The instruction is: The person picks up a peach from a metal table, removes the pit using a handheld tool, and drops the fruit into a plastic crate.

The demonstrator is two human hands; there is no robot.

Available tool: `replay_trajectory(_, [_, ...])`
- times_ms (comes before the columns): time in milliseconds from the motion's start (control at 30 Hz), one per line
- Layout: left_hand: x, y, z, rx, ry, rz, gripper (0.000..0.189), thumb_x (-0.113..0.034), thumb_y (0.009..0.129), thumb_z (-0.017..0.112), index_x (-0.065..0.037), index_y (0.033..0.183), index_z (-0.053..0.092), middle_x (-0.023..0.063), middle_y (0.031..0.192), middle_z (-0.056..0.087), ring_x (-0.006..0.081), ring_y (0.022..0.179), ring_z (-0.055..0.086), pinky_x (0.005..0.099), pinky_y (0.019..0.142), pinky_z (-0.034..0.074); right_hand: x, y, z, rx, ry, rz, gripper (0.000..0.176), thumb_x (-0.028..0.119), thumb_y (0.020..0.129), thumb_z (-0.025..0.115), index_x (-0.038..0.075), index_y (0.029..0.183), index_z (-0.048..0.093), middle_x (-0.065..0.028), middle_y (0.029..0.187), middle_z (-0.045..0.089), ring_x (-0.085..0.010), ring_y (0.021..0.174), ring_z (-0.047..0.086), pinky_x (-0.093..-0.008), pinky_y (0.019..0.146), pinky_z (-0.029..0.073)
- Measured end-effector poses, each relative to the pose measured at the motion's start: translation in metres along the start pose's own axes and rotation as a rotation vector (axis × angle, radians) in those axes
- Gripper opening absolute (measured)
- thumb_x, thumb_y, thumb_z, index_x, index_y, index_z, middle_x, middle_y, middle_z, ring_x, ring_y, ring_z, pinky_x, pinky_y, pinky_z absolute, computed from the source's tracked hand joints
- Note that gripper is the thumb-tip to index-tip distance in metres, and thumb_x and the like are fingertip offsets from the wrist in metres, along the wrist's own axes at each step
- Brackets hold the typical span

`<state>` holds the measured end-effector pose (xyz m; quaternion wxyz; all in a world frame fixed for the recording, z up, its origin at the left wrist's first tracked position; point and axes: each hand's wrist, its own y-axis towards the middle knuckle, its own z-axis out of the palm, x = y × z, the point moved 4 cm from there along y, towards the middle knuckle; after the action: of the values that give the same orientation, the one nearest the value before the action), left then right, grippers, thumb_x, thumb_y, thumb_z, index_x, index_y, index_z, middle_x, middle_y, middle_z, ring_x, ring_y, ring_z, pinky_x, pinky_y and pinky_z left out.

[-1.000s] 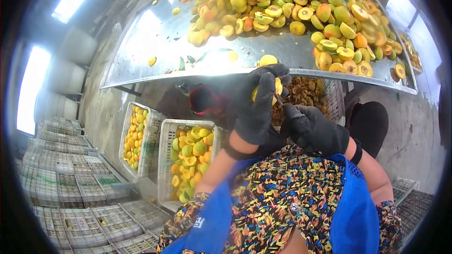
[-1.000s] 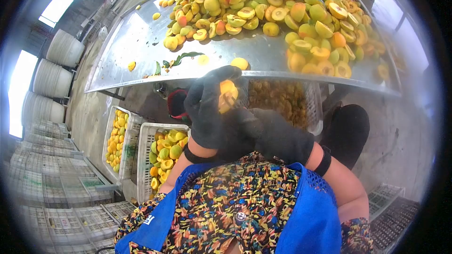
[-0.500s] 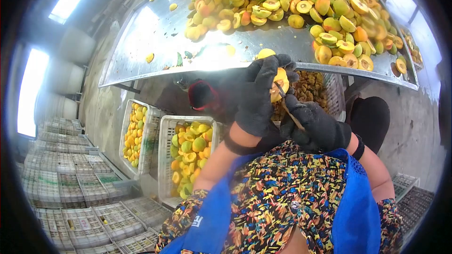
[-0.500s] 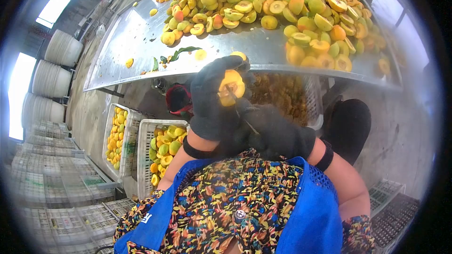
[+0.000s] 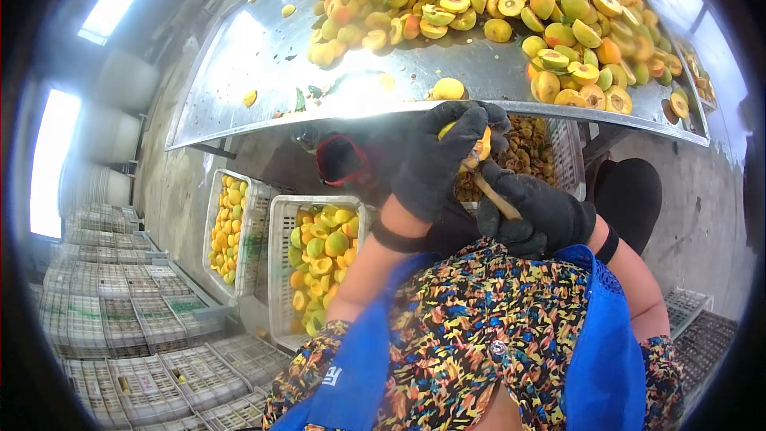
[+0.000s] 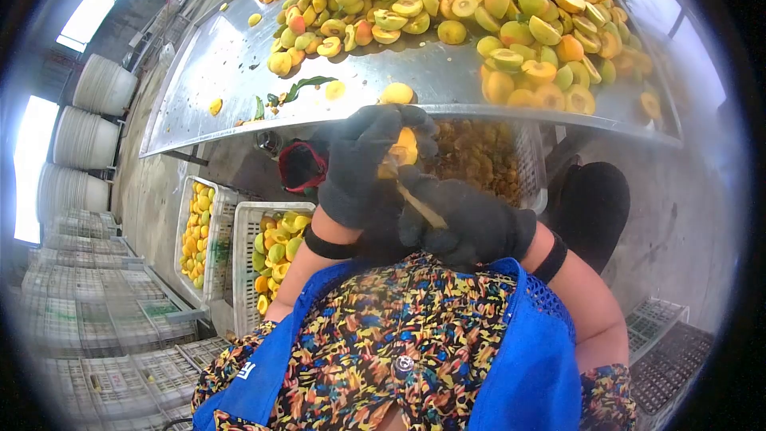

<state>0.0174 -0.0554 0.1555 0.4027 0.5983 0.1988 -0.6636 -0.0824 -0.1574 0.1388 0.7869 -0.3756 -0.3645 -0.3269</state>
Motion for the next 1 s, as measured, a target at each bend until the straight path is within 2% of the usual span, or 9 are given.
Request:
replay_trajectory(100, [0.005,0.002,-0.003,0.019,-0.013,-0.009,0.025,-0.018,0.094,0.052,0.005,0.099,0.059,0.0141,0.091,0.064,0.0219,0.076,0.065,0.0319,0.068,0.055,-0.009,0.002,0.004,0.202,0.491,0.252,0.044,0.045,0.096,0.042,0.004,0.088,0.057,0.0004,0.053,0.046,-0.0073,0.036,0.04,-0.0216,0.033,0.033])
replay_trajectory(200, [-0.002,-0.003,0.003,-0.049,0.061,0.068,0.025,-0.019,0.091,0.053,0.004,0.097,0.058,0.0116,0.086,0.063,0.0195,0.073,0.064,0.0305,0.066,0.053,-0.014,0.005,0.008,0.263,0.532,0.265,0.059,0.059,0.094,0.032,0.005,0.086,0.056,0.0038,0.045,0.035,-0.0055,0.029,0.03,-0.0192,0.026,0.024])
replay_trajectory(300, [0.003,-0.005,0.006,-0.074,-0.012,0.068,0.024,-0.019,0.088,0.054,0.003,0.096,0.058,0.0097,0.082,0.062,0.0176,0.07,0.062,0.0291,0.064,0.051,-0.019,0.01,0.004,0.327,0.54,0.2,0.057,0.057,0.095,0.032,0.005,0.086,0.056,0.0035,0.045,0.035,-0.0056,0.029,0.03,-0.0199,0.026,0.025])
replay_trajectory(467, [0.012,-0.002,-0.004,-0.01,0.1,0.184,0.036,-0.031,0.095,0.048,0.002,0.105,0.057,0.0153,0.095,0.063,0.0266,0.078,0.065,0.0352,0.069,0.055,-0.022,0.007,0.005,0.283,0.749,0.277,0.062,0.06,0.093,0.033,0.006,0.077,0.058,0.0054,0.042,0.034,-0.0046,0.028,0.029,-0.0204,0.026,0.023])
replay_trajectory(667, [0.046,0.009,0.004,-0.352,-0.49,-0.084,0.037,-0.037,0.092,0.051,-0.004,0.109,0.053,0.0106,0.098,0.06,0.0267,0.083,0.063,0.0362,0.068,0.055,-0.028,0.007,-0.02,0.426,0.761,0.137,0.064,0.063,0.091,0.033,0.008,0.073,0.059,0.0077,0.041,0.035,-0.0037,0.028,0.03,-0.0211,0.026,0.021])
replay_trajectory(733, [0.054,0.009,-0.009,-0.439,-0.137,0.068,0.033,-0.024,0.087,0.056,-0.004,0.113,0.052,0.0101,0.104,0.059,0.0239,0.089,0.061,0.0349,0.073,0.053,-0.04,0.004,-0.04,0.386,0.845,0.08,0.062,0.064,0.091,0.034,0.008,0.076,0.058,0.0086,0.042,0.036,-0.0037,0.029,0.03,-0.0213,0.028,0.021])
replay_trajectory(800, [0.06,0.01,-0.033,-0.525,-0.189,0.124,0.032,-0.012,0.083,0.061,-0.003,0.112,0.052,0.0094,0.103,0.059,0.0206,0.092,0.059,0.0328,0.078,0.052,-0.057,0.002,-0.07,0.185,0.945,0.018,0.059,0.063,0.09,0.038,0.009,0.081,0.058,0.0092,0.044,0.036,-0.0037,0.031,0.031,-0.0209,0.031,0.024])
replay_trajectory(900, [0.053,-0.014,-0.11,-0.784,0.031,0.297,0.019,-0.015,0.087,0.058,-0.003,0.102,0.058,0.0079,0.095,0.06,0.0186,0.088,0.06,0.033,0.078,0.053,-0.104,-0.003,-0.126,-0.592,0.83,0.101,0.051,0.061,0.088,0.044,0.012,0.087,0.055,0.0097,0.048,0.037,-0.004,0.035,0.033,-0.0208,0.037,0.029])
replay_trajectory(1000, [0.043,-0.1,-0.234,-0.883,0.203,0.327,0.03,-0.025,0.093,0.043,-0.004,0.107,0.06,0.0046,0.086,0.06,0.018,0.08,0.059,0.0316,0.069,0.053,-0.099,-0.008,-0.128,-0.362,0.905,0.08,0.041,0.055,0.088,0.052,0.015,0.093,0.049,0.0108,0.053,0.035,-0.0034,0.038,0.033,-0.0222,0.037,0.031])
